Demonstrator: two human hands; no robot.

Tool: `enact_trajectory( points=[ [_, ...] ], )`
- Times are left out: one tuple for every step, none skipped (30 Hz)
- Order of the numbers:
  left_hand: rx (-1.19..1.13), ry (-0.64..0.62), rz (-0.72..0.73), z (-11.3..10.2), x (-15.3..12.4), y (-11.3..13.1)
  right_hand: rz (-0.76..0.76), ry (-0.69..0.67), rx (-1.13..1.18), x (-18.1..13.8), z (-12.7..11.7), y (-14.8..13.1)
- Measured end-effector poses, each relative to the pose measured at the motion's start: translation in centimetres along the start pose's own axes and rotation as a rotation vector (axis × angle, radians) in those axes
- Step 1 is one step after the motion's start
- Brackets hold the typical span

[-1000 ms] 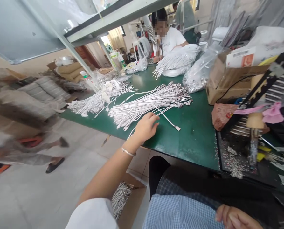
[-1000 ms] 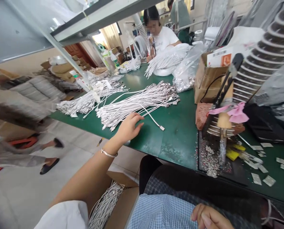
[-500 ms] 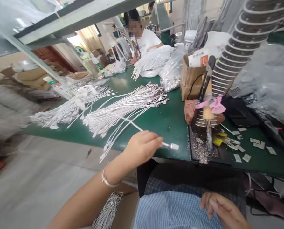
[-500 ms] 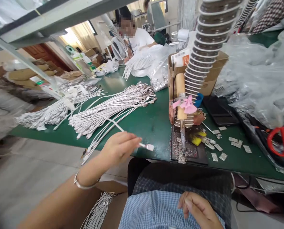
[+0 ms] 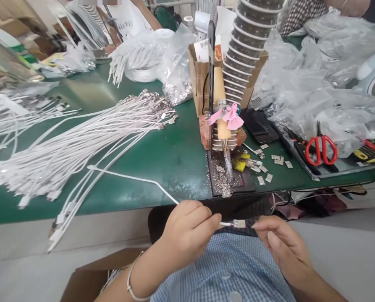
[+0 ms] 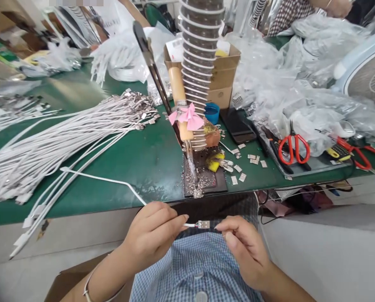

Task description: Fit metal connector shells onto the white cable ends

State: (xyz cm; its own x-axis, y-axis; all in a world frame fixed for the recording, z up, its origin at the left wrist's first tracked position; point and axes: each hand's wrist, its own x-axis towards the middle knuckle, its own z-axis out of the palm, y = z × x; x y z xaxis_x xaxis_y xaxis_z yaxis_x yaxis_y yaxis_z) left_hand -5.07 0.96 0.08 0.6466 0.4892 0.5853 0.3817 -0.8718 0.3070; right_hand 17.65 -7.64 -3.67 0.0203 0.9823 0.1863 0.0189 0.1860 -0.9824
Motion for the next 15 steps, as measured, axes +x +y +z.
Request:
enact_trajectory(
  points=[
    [-0.002,-0.007,-0.020,0.2,-0.2,-0.1,0.005,0.009,0.040,0.0,0.1,-0.2],
    [0.000,-0.011,-0.040,0.3,-0.3,-0.1,0.005,0.004,0.064,0.1,0.2,-0.3],
    [0.004,-0.012,-0.056,0.3,-0.5,-0.1,-0.006,-0.010,0.068,0.3,0.4,-0.3],
    [0.008,-0.012,-0.069,0.4,-0.6,-0.1,-0.023,-0.033,0.052,0.5,0.6,-0.4],
    [0.010,-0.008,-0.079,0.4,-0.7,-0.1,-0.042,-0.054,0.025,0.8,0.9,-0.4],
    [0.010,-0.006,-0.088,0.5,-0.8,-0.1,-0.061,-0.070,-0.006,1.1,1.0,-0.4],
    [0.008,-0.003,-0.095,0.5,-0.8,-0.1,-0.079,-0.082,-0.031,1.5,1.2,-0.4],
    [0.006,0.002,-0.100,0.5,-0.8,-0.1,-0.098,-0.089,-0.050,1.8,1.3,-0.5],
    [0.003,0.004,-0.105,0.5,-0.8,-0.1,-0.110,-0.091,-0.064,2.2,1.2,-0.6],
    [0.001,0.009,-0.109,0.5,-0.8,-0.1,-0.118,-0.091,-0.073,2.5,1.1,-0.7],
    [-0.001,0.014,-0.111,0.5,-0.8,-0.1,-0.127,-0.086,-0.080,2.8,1.0,-0.9],
    [-0.004,0.017,-0.114,0.5,-0.8,-0.2,-0.139,-0.070,-0.086,3.1,0.7,-1.1],
    [-0.015,0.019,-0.118,0.4,-0.8,-0.2,-0.149,-0.040,-0.092,3.4,0.4,-1.2],
    [-0.036,0.015,-0.122,0.3,-0.8,-0.3,-0.156,0.004,-0.099,3.8,0.0,-1.4],
    [-0.066,0.009,-0.126,0.2,-0.9,-0.3,-0.164,0.060,-0.105,4.2,-0.5,-1.5]
  ],
)
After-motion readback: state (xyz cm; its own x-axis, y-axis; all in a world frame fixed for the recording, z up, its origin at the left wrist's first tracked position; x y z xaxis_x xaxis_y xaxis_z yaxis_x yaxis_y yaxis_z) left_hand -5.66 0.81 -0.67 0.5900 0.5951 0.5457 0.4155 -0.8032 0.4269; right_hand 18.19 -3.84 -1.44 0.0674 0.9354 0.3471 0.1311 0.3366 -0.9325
